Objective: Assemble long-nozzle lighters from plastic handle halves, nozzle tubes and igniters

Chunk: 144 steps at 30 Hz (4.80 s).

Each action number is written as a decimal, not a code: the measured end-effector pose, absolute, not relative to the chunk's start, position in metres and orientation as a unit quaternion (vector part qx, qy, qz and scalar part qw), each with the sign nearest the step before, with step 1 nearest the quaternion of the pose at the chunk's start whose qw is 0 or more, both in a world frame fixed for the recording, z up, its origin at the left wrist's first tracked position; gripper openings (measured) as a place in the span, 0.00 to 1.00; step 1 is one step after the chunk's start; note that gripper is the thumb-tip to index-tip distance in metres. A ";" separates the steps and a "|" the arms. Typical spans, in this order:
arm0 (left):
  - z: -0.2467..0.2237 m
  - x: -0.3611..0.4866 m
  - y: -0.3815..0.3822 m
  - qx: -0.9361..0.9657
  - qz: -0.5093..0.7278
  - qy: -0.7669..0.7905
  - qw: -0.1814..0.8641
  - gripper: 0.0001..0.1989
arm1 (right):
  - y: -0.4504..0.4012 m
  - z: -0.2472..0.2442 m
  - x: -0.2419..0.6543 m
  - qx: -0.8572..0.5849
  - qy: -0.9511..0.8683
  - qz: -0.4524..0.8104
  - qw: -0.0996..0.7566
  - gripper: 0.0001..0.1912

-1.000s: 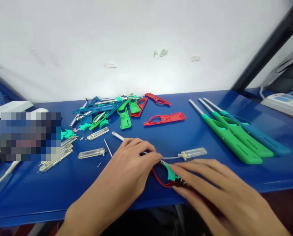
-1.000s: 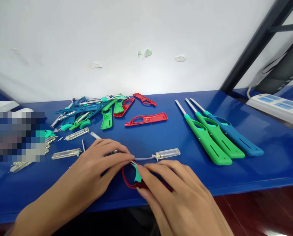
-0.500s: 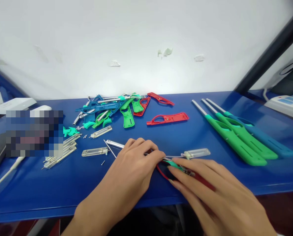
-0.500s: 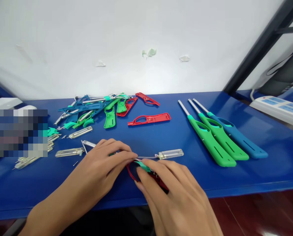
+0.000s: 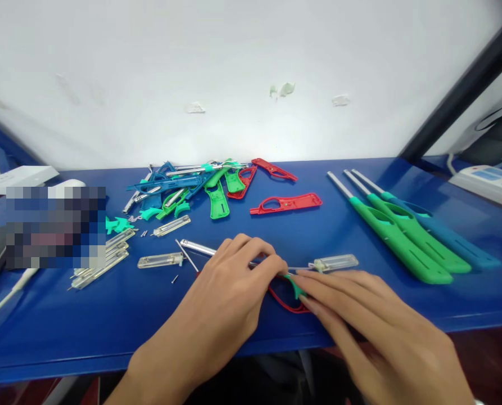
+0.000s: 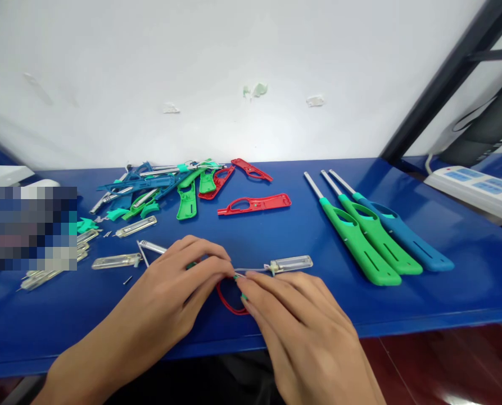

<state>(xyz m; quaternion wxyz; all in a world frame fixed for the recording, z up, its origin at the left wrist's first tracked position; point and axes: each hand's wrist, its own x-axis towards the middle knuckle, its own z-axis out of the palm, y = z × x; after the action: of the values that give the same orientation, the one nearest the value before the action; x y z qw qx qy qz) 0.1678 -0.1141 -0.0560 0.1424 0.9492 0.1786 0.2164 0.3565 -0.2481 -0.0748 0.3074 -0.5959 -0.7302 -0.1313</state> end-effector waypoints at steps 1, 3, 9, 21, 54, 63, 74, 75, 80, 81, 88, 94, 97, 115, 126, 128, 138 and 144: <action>-0.056 0.168 -0.114 0.949 0.220 0.173 0.142 0.15 | -0.250 -0.075 0.357 -0.604 -0.722 -0.133 0.311 0.14; -0.055 0.168 -0.114 0.947 0.230 0.171 0.147 0.15 | -0.253 -0.076 0.358 -0.629 -0.691 -0.132 0.332 0.13; -0.053 0.170 -0.118 0.948 0.233 0.159 0.150 0.11 | -0.265 -0.084 0.361 -0.670 -0.641 -0.129 0.351 0.05; -0.058 0.172 -0.115 0.950 0.212 0.169 0.152 0.09 | -0.256 -0.076 0.360 -0.710 -0.571 -0.074 0.405 0.11; -0.060 0.168 -0.114 0.958 0.192 0.143 0.160 0.18 | -0.261 -0.080 0.360 -0.637 -0.659 -0.052 0.396 0.04; -0.059 0.166 -0.116 0.957 0.200 0.134 0.164 0.20 | -0.268 -0.089 0.359 -0.613 -0.670 -0.150 0.391 0.08; -0.062 0.166 -0.116 0.956 0.212 0.130 0.156 0.17 | -0.262 -0.095 0.352 -0.578 -0.655 -0.212 0.439 0.14; -0.062 0.166 -0.116 0.956 0.214 0.129 0.155 0.17 | -0.261 -0.095 0.352 -0.579 -0.656 -0.214 0.435 0.14; -0.057 0.167 -0.118 0.954 0.234 0.114 0.150 0.19 | -0.264 -0.097 0.353 -0.600 -0.654 -0.196 0.417 0.14; -0.057 0.167 -0.118 0.954 0.233 0.112 0.153 0.19 | -0.266 -0.098 0.353 -0.602 -0.655 -0.191 0.414 0.14; -0.054 0.164 -0.121 0.956 0.214 0.113 0.167 0.16 | -0.266 -0.100 0.350 -0.595 -0.649 -0.142 0.452 0.22; -0.054 0.165 -0.120 0.957 0.210 0.109 0.170 0.14 | -0.265 -0.099 0.353 -0.586 -0.686 -0.167 0.397 0.22; -0.055 0.165 -0.119 0.955 0.220 0.104 0.169 0.14 | -0.266 -0.100 0.354 -0.583 -0.687 -0.172 0.398 0.22; -0.054 0.167 -0.119 0.963 0.200 0.095 0.157 0.13 | -0.265 -0.099 0.355 -0.594 -0.707 -0.144 0.355 0.25; -0.055 0.167 -0.118 0.961 0.218 0.090 0.147 0.11 | -0.272 -0.097 0.361 -0.592 -0.733 -0.107 0.317 0.28; -0.054 0.168 -0.118 0.958 0.230 0.089 0.148 0.11 | -0.272 -0.095 0.360 -0.595 -0.734 -0.099 0.311 0.23; -0.051 0.168 -0.122 0.968 0.201 0.095 0.120 0.13 | -0.271 -0.096 0.360 -0.596 -0.743 -0.099 0.289 0.26; -0.053 0.164 -0.127 0.968 0.184 0.103 0.138 0.13 | -0.274 -0.093 0.357 -0.608 -0.729 -0.087 0.303 0.22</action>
<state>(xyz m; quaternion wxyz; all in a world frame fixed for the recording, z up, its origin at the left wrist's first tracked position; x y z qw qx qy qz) 0.1637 -0.1271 -0.0529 0.1377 0.9677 0.1027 0.1843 0.3572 -0.2736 -0.0931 0.3032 -0.6079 -0.7287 -0.0868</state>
